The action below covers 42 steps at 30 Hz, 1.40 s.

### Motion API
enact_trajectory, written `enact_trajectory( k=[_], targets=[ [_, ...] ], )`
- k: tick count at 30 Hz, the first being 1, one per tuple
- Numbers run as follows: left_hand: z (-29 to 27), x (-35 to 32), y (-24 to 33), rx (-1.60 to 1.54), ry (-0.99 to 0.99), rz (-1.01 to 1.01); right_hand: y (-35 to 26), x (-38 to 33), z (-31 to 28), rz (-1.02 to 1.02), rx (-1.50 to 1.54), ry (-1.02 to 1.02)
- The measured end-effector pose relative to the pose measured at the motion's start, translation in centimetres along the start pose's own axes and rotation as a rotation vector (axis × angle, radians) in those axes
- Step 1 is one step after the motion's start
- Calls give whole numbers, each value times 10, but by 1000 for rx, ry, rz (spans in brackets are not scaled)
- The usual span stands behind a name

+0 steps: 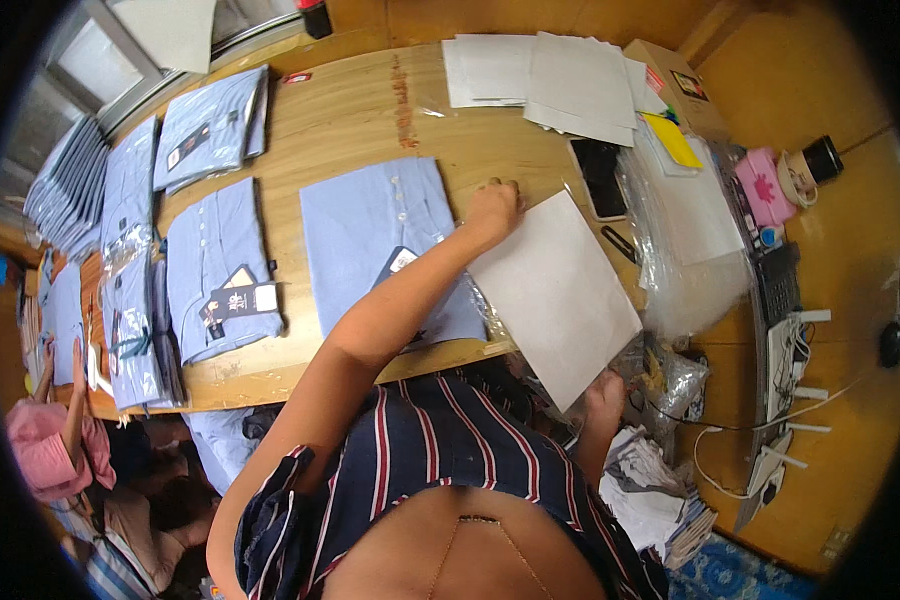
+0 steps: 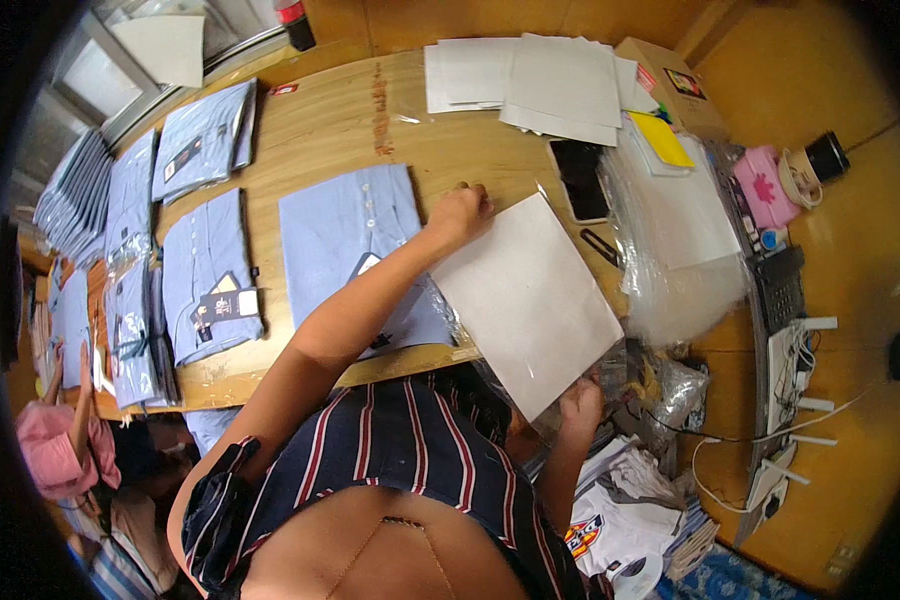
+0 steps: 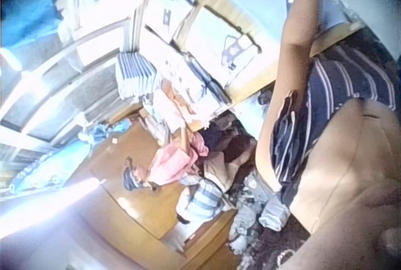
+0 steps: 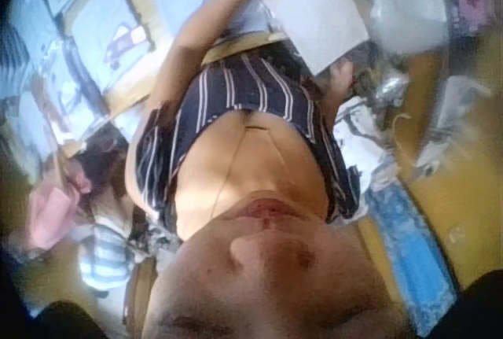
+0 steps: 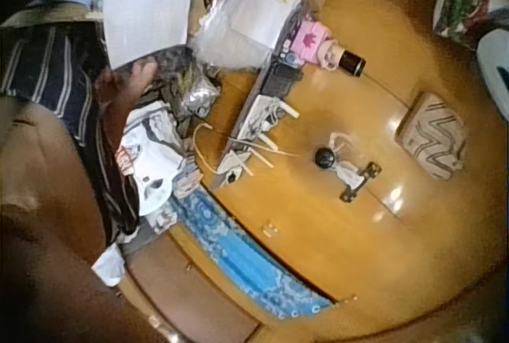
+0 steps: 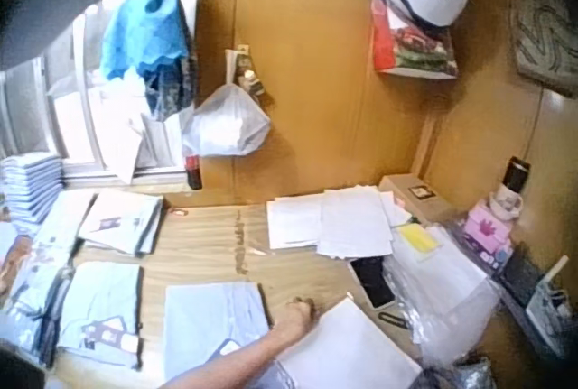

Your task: The person organizes stacks of folded blue shirts, writes in a yellow notebook, and individually places the shirts into clear plastic bags on a wooden table.

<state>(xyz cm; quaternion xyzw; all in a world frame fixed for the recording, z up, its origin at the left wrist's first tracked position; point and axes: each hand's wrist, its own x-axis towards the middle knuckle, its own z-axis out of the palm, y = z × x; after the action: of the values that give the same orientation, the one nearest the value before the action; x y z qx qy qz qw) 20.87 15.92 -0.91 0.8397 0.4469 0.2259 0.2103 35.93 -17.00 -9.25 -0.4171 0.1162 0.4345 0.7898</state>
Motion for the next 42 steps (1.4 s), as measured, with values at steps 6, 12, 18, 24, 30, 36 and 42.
enact_trajectory(
  k=[6,12,18,24,30,36,42],
  targets=[
    [-51,-17,14,-231,147,-11,-22,-45,85,181,-218,-130],
    [-137,-43,-76,-118,549,-158,-59,-15,137,-290,-786,-232],
    [-216,-142,-118,95,720,-515,-100,86,208,-449,-726,-226],
    [-209,-219,-106,223,646,-835,-15,89,279,-1320,-1470,39],
    [-206,-202,-93,480,760,-476,78,-61,268,-1019,-1562,-637],
    [-133,-69,-58,20,162,245,66,-89,230,-447,-1855,-750],
    [-88,-3,-44,58,-401,210,64,-82,175,-5,-1567,-611]
  ],
)
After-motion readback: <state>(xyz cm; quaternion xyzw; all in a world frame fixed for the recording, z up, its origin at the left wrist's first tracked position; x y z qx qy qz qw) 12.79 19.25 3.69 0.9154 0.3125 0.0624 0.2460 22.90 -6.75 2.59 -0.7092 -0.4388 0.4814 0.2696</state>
